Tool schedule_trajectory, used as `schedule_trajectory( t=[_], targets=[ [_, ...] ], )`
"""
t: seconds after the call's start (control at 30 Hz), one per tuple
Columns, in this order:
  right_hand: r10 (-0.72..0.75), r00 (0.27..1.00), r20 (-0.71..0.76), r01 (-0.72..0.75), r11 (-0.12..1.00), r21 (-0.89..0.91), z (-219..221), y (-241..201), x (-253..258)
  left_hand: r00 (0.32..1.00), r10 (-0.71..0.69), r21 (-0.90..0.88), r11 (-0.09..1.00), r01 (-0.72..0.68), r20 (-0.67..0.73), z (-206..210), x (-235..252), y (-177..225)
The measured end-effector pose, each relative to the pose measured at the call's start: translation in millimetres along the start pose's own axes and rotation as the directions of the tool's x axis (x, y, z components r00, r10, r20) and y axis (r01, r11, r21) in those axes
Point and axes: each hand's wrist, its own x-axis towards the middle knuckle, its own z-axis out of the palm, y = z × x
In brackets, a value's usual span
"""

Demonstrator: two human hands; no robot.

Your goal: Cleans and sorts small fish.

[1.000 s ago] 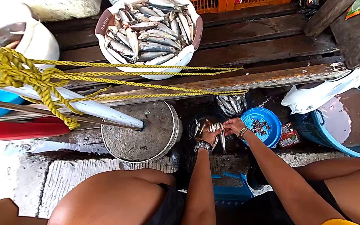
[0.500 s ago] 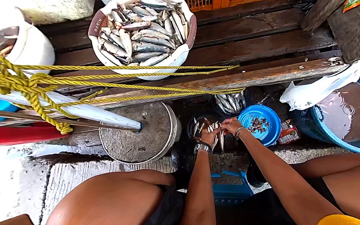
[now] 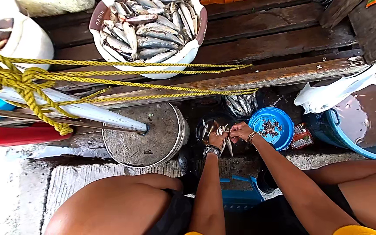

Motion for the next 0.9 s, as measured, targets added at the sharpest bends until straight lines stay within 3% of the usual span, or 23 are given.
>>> schedule_trajectory(
  t=[0.2,0.33,0.47,0.67,0.8,0.9],
  targets=[
    [0.058,0.997,0.06,-0.058,0.998,-0.007,-11,9,0,0.993,-0.059,0.054,0.996,0.065,-0.102,-7,2,-2],
    [-0.028,0.999,0.039,0.03,0.998,-0.048,-7,2,-3,0.987,-0.118,0.05,0.991,0.124,-0.107,-10,1,1],
    [-0.181,0.983,0.027,0.182,0.95,-0.253,5,17,14,0.988,-0.127,0.052,0.99,0.132,-0.091,-7,5,-3],
    [-0.247,0.964,0.102,0.263,0.809,-0.526,22,9,9,0.984,-0.154,0.03,0.987,0.157,-0.088,-9,10,-8],
    [-0.198,0.961,0.19,0.273,0.775,-0.571,23,5,6,0.97,-0.208,-0.021,0.978,0.207,-0.128,-14,8,-8],
    [-0.081,0.978,0.191,0.175,0.82,-0.545,23,1,0,0.965,-0.2,-0.118,0.976,0.181,-0.169,-13,12,-11]
  ],
)
